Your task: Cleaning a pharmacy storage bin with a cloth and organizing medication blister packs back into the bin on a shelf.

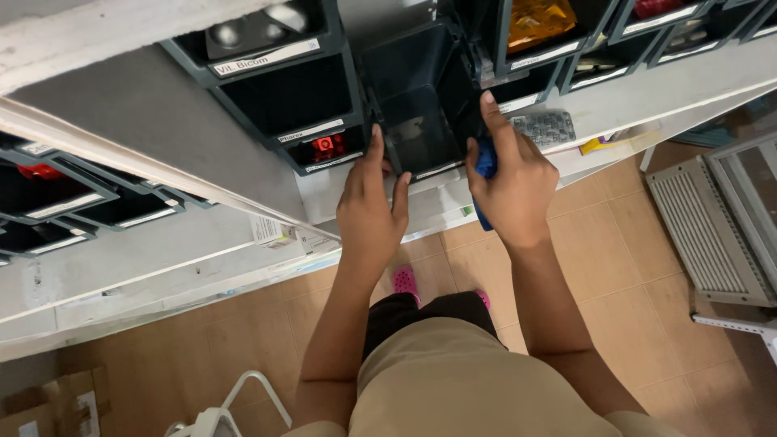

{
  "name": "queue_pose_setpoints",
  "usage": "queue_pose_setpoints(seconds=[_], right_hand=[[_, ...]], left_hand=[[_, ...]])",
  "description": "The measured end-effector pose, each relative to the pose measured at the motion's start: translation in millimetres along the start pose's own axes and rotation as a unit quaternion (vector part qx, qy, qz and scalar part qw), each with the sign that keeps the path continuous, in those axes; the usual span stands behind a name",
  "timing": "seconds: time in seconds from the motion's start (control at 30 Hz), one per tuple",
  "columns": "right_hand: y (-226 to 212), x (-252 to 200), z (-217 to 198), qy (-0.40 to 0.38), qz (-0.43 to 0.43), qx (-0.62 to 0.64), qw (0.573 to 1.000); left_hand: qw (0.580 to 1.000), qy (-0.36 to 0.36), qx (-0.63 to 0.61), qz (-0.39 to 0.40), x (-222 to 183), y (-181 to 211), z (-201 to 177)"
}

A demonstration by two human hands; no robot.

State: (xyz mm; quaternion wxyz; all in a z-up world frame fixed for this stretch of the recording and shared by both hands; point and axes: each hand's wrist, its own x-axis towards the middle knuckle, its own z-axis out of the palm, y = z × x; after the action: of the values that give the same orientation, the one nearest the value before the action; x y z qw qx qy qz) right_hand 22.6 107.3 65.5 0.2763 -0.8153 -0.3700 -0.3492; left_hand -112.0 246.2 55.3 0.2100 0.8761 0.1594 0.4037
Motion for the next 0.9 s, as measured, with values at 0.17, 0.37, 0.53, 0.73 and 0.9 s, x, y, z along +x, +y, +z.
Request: queue_pose_setpoints(seconds=[0.17,0.37,0.53,0.73,0.9], right_hand=[[1,2,5,-0.006,0.003,0.002,1.000],[1,4,9,-0.006,0.000,0.000,1.000],[1,6,12,-0.013,-0.005,-0.002,1.000],[1,9,15,-0.013,-0.013,-0.007,1.000],[6,10,23,-0.003,-0.012,-0.019,1.000]], left_hand=[[1.000,-0.004,-0.007,-0.010,4,0,0],[1.000,-0.007,0.006,-0.023,8,-2,2],[0.999,-0.007,0.014,-0.031,12,-3,2],[0.999,-0.009,0.027,-0.045,15,-5,4],[0.998,-0.003,0.036,-0.054,17,-6,8]])
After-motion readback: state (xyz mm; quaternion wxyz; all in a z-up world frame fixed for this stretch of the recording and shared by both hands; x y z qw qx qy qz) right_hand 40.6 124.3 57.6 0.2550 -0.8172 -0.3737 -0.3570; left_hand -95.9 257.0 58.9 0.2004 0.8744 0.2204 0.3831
